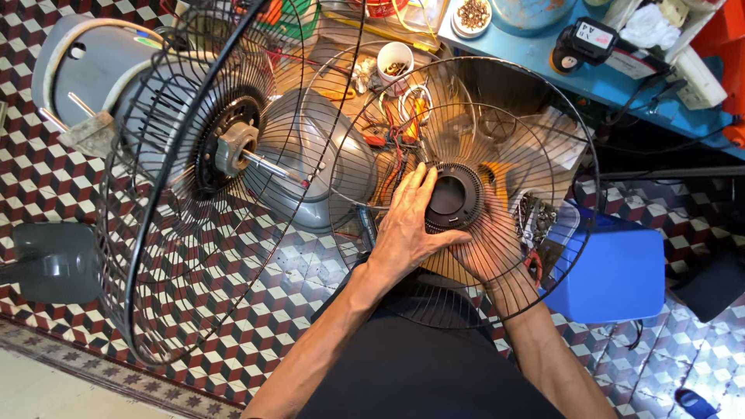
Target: The person assembles a standing fan by attaching the front wire cage to the fan head. They align the cage with the motor housing and secure it by hand.
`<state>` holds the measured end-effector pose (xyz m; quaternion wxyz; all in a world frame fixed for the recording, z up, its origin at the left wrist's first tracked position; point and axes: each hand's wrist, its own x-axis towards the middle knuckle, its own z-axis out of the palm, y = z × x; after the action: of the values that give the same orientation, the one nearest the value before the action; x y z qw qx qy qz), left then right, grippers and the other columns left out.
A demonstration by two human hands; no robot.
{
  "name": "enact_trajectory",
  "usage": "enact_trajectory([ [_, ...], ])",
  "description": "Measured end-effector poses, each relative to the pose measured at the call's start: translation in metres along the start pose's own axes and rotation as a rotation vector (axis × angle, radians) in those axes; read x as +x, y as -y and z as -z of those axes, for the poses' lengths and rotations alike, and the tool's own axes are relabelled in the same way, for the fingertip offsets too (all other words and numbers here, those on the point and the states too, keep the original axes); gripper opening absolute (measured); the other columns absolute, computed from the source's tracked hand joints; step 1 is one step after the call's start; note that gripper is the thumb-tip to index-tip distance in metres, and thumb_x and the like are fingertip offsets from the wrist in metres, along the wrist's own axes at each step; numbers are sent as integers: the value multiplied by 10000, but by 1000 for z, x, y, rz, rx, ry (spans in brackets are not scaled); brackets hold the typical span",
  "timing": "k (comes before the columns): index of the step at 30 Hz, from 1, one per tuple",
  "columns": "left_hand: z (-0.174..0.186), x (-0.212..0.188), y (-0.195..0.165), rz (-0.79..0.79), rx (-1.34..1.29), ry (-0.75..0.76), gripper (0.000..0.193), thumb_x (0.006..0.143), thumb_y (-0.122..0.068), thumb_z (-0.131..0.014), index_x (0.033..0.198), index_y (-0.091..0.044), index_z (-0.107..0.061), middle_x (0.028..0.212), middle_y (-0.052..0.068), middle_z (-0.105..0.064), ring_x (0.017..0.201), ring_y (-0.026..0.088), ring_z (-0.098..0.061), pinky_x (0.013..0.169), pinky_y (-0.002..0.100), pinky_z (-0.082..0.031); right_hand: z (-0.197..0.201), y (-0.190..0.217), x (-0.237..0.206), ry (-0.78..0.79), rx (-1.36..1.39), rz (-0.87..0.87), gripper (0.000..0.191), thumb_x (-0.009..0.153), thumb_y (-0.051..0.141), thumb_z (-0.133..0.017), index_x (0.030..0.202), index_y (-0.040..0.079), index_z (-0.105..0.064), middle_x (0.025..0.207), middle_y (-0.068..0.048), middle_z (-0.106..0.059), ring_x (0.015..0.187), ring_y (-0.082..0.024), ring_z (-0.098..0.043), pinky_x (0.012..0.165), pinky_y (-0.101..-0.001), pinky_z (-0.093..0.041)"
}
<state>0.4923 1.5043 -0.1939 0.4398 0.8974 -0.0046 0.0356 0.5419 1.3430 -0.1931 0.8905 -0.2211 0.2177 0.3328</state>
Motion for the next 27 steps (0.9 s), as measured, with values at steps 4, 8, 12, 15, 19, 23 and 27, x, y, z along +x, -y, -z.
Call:
enact_trajectory([
  [4,-3,-11,3,13,-50,38,1111,761,-572,-837,1564,32,-362,1632,292,-339,1541,438,-302,1251,511,-306,20,-4,-4,71,68,-33,529,1124,387,-323,1489,38,-479,1496,-161,-546,1381,-287,-534,1156,-480,-445],
  [8,-1,-20,-2,32,-120,110,968,813,-514,-823,1549,-28,-424,1624,302,-341,1532,444,-297,1236,504,-293,33,-6,-12,135,132,-67,494,1121,340,-371,1480,23,-493,1485,-180,-557,1365,-301,-550,1141,-478,-456],
  [12,7,-28,-12,85,-352,140,790,884,-466,-778,1544,-131,-503,1652,273,-346,1556,388,-336,1240,460,-318,31,-5,-32,131,104,-64,409,1147,249,-478,1477,10,-522,1454,-178,-592,1321,-283,-582,1117,-449,-484],
  [15,11,-31,-23,111,-567,155,659,955,-387,-729,1531,-138,-525,1669,231,-357,1552,315,-362,1231,421,-334,13,-6,-54,-25,-148,-13,405,1080,239,-561,1437,47,-550,1371,-101,-633,1201,-212,-627,1047,-400,-524],
  [19,12,-33,-39,253,-1061,156,558,1042,-253,-637,1541,-46,-499,1566,150,-453,1399,204,-446,1164,364,-370,-27,-8,-75,-63,-566,198,484,972,280,-652,1404,72,-583,1301,-25,-671,1170,-130,-633,988,-318,-524],
  [23,23,-36,-36,301,-1507,183,473,1094,-246,-520,1512,-26,-489,1424,43,-586,1290,113,-538,1123,266,-420,-64,-15,-86,-245,-1059,437,552,881,315,-747,1374,94,-629,1254,-61,-684,1110,-161,-659,951,-306,-519],
  [27,20,-51,-26,262,-1671,168,343,1155,-262,-513,1374,-4,-566,1315,69,-624,1185,166,-583,1038,324,-489,-78,-15,-103,-284,-1495,783,561,878,326,-802,1331,31,-654,1294,-100,-625,1173,-182,-614,985,-326,-488],
])
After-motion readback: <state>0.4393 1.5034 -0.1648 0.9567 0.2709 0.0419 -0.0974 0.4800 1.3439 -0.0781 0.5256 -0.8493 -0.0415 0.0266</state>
